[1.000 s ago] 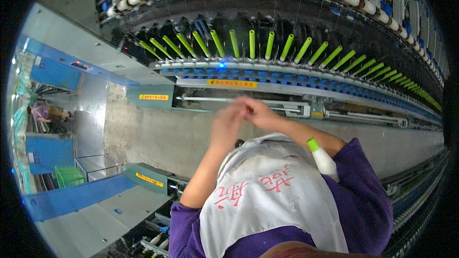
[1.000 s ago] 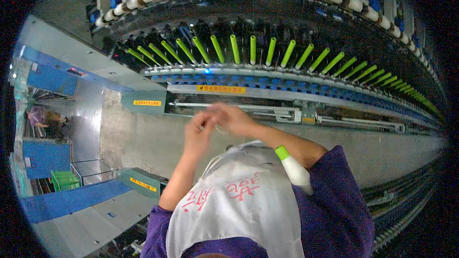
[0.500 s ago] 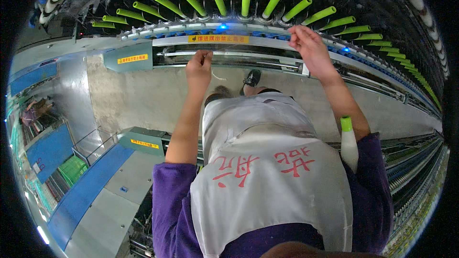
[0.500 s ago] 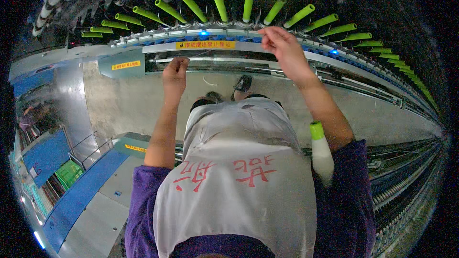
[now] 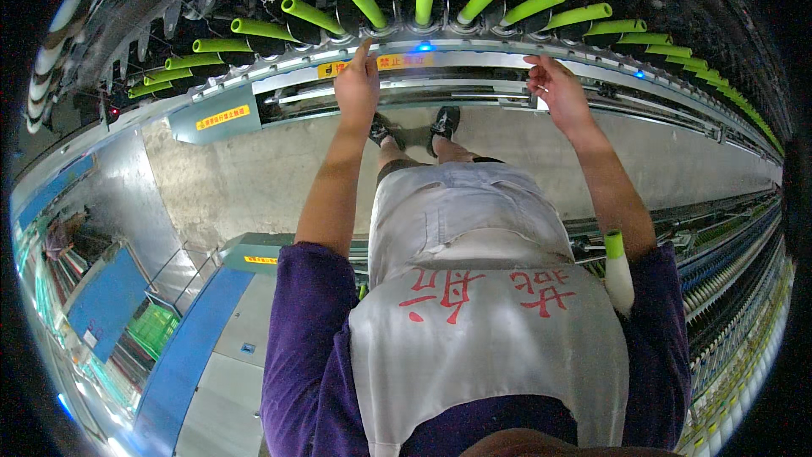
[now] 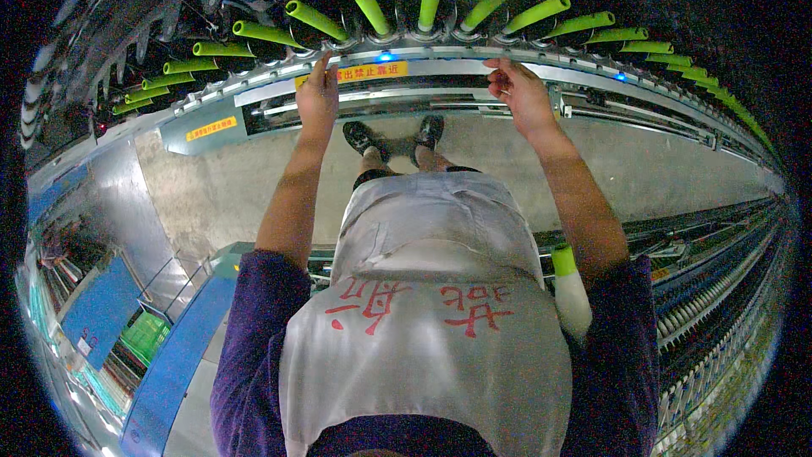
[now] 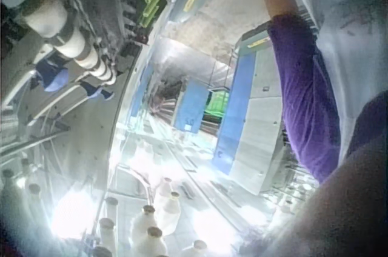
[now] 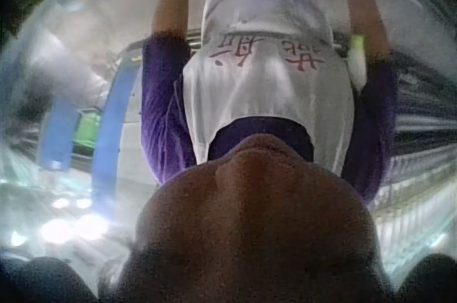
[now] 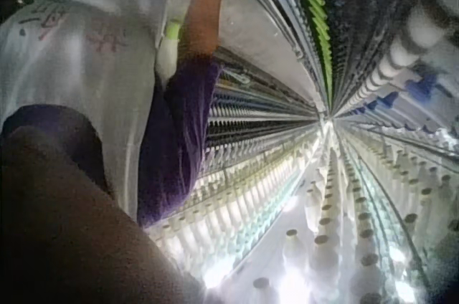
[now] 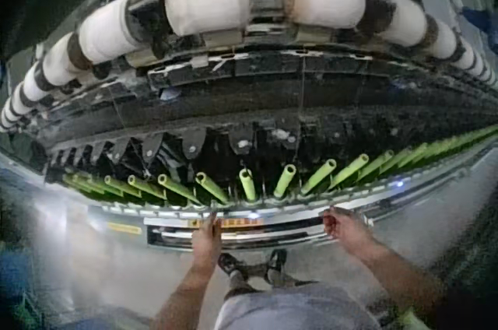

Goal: The person threads white yarn through green guides on a circular spinning machine, repeatedly picking up yarn ends and inserting them into the guides. The person also handles white yarn bobbins and adjusts the machine components to maintain the threading process.

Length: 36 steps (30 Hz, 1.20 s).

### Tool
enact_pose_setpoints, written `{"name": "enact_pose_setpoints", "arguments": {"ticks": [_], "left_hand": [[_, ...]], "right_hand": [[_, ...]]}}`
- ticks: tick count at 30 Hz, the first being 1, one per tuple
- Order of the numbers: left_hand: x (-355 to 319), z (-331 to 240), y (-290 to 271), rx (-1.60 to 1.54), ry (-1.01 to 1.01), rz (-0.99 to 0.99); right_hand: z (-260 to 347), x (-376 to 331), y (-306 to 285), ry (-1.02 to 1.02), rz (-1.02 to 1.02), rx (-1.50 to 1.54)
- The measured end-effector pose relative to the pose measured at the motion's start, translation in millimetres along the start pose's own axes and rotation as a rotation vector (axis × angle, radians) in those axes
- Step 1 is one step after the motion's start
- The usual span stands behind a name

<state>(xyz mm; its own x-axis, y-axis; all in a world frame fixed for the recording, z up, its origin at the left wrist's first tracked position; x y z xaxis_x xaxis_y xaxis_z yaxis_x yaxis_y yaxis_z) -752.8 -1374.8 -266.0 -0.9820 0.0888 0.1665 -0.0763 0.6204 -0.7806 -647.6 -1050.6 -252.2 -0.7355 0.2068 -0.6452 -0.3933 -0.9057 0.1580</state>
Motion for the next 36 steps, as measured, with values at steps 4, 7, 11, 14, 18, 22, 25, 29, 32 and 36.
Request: {"name": "enact_pose_setpoints", "arguments": {"ticks": [4,7,11,14,18,22,25,29,32,36], "left_hand": [[14,3,11,0.079,0.050,-0.061],[19,4,17,0.022,0.098,-0.126],[27,9,25,0.053,0.044,-0.123],[31,10,21,-0.030,0.030,-0.149],[26,6,1,-0.052,0.078,-0.143],[0,24,17,-0.778,-0.587,0.470],[-6,11,12,-1.237,-0.766,0.362],[1,-8,15,-1.270,-0.684,0.218],[12,-12,21,-1.048,-0.621,0.203],[38,-16,13,-0.607,-0.317,0.144]], "right_hand": [[-2,14,4,0.011,-0.031,-0.027],[-5,21,7,-0.008,-0.044,-0.036],[-8,26,7,-0.040,-0.074,-0.049],[1,23,13,-0.104,-0.048,-0.058],[27,5,28,-0.201,-0.129,-0.104],[61,-31,67,-0.372,-0.003,-0.176],[72,-59,105,-0.418,0.201,-0.308],[73,-87,144,-0.479,0.439,-0.543],[69,-98,157,-0.540,0.498,-0.697],[72,-114,164,-0.737,0.545,-0.867]]}}
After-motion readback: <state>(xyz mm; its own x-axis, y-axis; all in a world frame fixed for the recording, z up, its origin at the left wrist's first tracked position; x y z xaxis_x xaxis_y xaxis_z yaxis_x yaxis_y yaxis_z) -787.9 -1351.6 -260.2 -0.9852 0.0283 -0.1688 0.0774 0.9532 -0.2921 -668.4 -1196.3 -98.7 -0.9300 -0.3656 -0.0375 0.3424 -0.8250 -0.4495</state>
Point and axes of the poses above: each hand's wrist, its own x-axis towards the middle knuckle, its own y-axis out of the palm, z = x × y, the point moved 6 cm from there along x, towards the middle knuckle, and after that the axes turned 1 degree about -z, right-handed, at the moved point
